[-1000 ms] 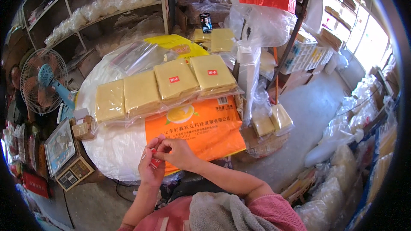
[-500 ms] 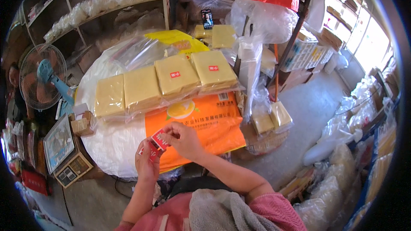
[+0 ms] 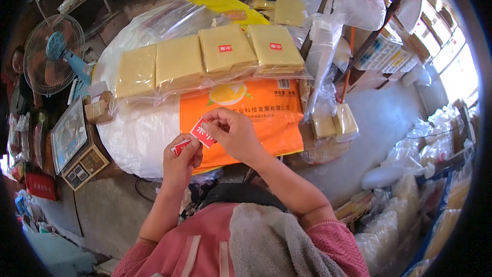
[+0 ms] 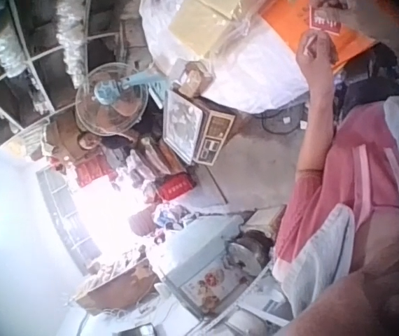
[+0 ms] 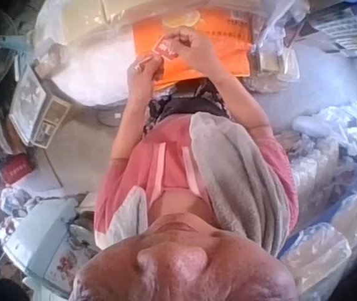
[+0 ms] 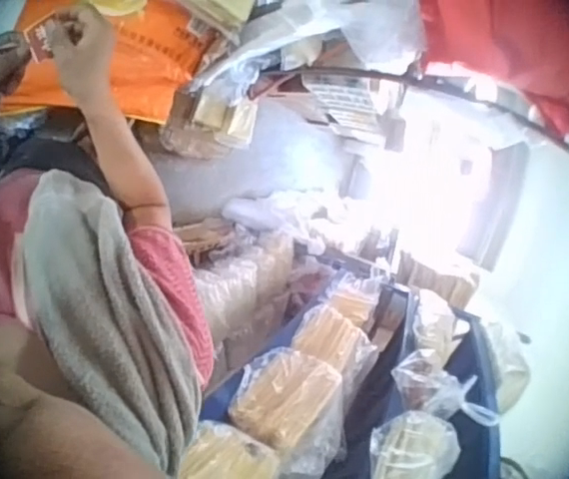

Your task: The person places stacks of yellow sheets into plastic bags and applies red labels to the bags. The bags are then placed in a pile on the table.

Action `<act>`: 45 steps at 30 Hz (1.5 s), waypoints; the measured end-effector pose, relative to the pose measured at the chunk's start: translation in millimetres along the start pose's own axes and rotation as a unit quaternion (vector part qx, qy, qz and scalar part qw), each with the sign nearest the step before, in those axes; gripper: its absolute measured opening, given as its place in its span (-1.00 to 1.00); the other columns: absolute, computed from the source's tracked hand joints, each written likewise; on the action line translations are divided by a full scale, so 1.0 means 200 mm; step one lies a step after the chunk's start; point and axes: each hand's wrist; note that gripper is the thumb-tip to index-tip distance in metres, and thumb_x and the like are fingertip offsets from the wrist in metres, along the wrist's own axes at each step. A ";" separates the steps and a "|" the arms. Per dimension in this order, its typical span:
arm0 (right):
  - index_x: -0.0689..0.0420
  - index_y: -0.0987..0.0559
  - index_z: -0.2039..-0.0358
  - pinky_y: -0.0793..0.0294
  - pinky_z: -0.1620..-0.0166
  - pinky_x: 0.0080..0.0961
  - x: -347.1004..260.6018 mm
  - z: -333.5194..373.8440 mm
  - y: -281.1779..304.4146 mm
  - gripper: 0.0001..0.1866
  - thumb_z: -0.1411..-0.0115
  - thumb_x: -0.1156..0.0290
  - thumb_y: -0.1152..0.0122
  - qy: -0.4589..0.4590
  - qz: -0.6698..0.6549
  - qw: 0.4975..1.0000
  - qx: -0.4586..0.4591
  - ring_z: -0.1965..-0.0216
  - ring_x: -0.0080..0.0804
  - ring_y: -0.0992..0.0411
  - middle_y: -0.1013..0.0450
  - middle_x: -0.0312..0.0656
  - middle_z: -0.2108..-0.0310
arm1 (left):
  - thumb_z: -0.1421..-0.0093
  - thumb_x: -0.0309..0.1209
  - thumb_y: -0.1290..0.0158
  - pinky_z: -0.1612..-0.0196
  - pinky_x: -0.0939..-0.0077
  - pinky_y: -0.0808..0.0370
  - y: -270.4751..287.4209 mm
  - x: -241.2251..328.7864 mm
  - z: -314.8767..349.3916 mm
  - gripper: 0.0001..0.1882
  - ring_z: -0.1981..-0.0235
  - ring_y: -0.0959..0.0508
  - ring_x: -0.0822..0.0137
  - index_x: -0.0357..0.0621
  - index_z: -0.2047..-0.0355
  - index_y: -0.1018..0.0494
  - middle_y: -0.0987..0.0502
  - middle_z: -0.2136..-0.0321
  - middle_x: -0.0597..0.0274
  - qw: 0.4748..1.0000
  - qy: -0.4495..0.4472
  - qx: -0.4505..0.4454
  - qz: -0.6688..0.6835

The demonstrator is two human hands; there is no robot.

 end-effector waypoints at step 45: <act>0.31 -0.56 0.31 -0.46 0.23 -0.64 0.18 -0.11 -0.03 -0.76 -0.23 0.34 -0.15 -0.077 -0.081 0.994 0.020 0.37 -0.63 -0.44 -0.50 -0.32 0.43 | -0.16 -0.55 -0.03 0.54 0.76 -0.31 0.10 -0.03 -0.02 -0.97 0.61 -0.38 0.62 -0.23 0.38 -0.44 -0.45 0.59 0.33 0.981 -0.117 0.081 -0.129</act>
Point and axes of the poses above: each hand's wrist, its own z-axis away from the middle knuckle, its own y-axis out of the back of the hand, x = y × z
